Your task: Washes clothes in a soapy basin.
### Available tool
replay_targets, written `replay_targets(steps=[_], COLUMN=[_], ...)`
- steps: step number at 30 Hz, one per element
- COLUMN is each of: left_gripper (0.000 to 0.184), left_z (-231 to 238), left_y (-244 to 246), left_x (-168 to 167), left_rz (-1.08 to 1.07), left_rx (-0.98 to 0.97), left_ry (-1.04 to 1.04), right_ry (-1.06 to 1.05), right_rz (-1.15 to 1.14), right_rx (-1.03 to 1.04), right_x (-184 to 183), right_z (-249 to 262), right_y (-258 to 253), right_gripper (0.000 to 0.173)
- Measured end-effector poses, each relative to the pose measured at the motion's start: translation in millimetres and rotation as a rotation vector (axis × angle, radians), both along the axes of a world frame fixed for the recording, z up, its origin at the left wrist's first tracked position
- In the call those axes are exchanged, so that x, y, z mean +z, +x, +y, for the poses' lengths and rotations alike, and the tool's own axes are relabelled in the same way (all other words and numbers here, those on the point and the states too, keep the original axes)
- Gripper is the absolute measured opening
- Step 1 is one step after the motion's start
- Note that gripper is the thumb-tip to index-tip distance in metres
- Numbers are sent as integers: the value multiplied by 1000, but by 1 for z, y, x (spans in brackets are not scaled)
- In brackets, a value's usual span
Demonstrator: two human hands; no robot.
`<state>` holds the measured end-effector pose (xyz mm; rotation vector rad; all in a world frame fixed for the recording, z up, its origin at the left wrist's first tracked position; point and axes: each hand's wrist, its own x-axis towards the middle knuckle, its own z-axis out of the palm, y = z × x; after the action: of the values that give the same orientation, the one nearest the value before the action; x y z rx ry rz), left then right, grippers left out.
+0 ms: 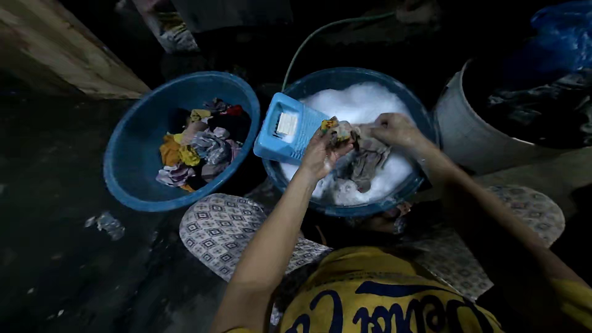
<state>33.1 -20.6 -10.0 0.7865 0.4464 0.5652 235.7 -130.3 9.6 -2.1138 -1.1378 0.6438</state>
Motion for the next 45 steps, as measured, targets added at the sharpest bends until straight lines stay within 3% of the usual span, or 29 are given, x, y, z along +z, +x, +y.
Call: replay_targets(steps=[2, 4, 6, 8, 9, 12, 15, 19, 22, 24, 28, 29, 31, 33, 35, 38, 41, 45], left_gripper=[30, 35, 45, 42, 39, 48, 63, 38, 41, 57, 51, 48, 47, 37, 26, 26, 30, 39], left_z=[7, 18, 23, 11, 1, -28, -47, -33, -27, -26, -10, -5, 5, 13, 17, 22, 23, 6], left_y=[9, 9, 3, 1, 3, 16, 15, 13, 5, 0, -5, -6, -6, -6, -5, -8, -14, -14], left_x=[-18, -46, -65, -75, -83, -107, -122, -117, -116, -108, -97, -96, -96, -91, -82, -70, -76, -117], left_rz=[179, 451, 674, 778, 805, 915, 1146, 1229, 1117, 947, 798, 798, 814, 837, 835, 896, 1054, 1188], left_rx=[144, 117, -85, -336, -482, -889, -1101, -1206, -1059, -852, -539, -494, -506, -612, -701, -862, -1138, -1232], left_ry=[25, 244, 458, 609, 697, 1033, 1136, 1070, 1077, 1030, 902, 899, 917, 1004, 1062, 1050, 1043, 1044], right_ry=[-55, -52, -145, -403, -503, -664, -703, -805, -610, -385, 433, 581, 658, 453, 87, -364, -629, -869], right_rz=[-104, -64, -1, 12, -24, -157, -182, -109, 35, 265, 845, 893, 709, 404, 216, 95, 5, -42], right_rx=[-88, -47, 210, 498, 541, 456, 430, 570, 711, 608, 480, 462, 320, 236, 252, 467, 576, 605], right_x=[-40, -67, -93, -116, -124, -145, -158, -142, -139, -121, -79, -55, -7, 12, 3, -63, -131, -138], right_z=[-4, -20, -30, -27, -25, -10, 2, 5, 3, -3, -12, -6, 2, 6, 5, 0, 0, 10], right_y=[2, -6, -15, -25, -34, -50, -52, -57, -47, -45, -23, -13, 7, 20, 16, -14, -48, -70], right_gripper=[44, 32, 22, 44, 56, 68, 51, 48, 36, 30, 30, 30, 27, 21, 21, 25, 43, 47])
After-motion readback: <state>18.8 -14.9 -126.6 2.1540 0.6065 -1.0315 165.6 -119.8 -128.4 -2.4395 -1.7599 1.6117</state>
